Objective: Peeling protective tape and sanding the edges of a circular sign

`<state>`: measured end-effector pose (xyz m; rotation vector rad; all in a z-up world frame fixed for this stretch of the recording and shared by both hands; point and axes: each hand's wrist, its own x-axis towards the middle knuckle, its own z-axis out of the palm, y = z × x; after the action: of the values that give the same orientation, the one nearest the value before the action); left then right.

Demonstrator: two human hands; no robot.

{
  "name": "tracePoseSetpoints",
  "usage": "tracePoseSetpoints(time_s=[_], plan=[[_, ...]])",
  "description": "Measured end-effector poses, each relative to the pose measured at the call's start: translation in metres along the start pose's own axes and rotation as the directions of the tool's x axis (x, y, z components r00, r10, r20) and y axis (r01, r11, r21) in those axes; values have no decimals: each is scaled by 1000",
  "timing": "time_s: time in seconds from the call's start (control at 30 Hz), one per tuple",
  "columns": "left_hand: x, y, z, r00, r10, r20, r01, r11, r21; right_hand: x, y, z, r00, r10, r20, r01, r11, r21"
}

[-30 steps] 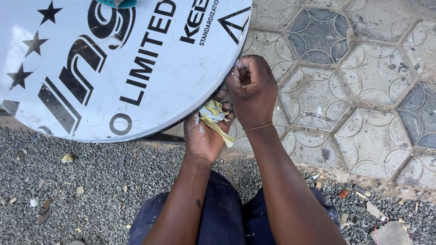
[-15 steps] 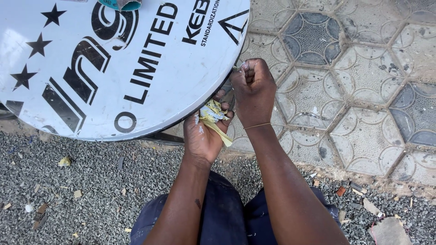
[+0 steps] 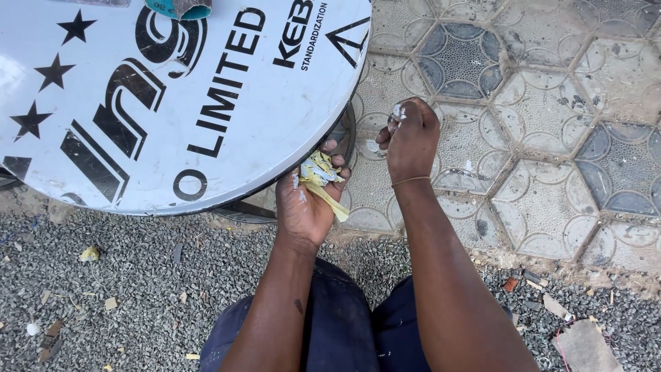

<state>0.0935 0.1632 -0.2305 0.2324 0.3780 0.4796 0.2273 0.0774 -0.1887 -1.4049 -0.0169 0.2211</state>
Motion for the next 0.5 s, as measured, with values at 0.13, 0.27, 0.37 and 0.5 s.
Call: tracePoseSetpoints(time_s=[0.13,0.27,0.37,0.5], plan=[[1,-1,1,1000,-2,-5,1,1000,-9,-1,0,1,996,34,77,-37,999,40],[4,-1,-5,1000,3,3,-3,1000,14,5,9,5,989,96,111,-108,988,107],[6,-2,-10,1000,9,27,-10,1000,26,3,12,9,984,21,176,-30,998,47],[9,-3,-15,999,17,37,-18,999,37,-3,10,8,922,-318,220,346,932,-104]])
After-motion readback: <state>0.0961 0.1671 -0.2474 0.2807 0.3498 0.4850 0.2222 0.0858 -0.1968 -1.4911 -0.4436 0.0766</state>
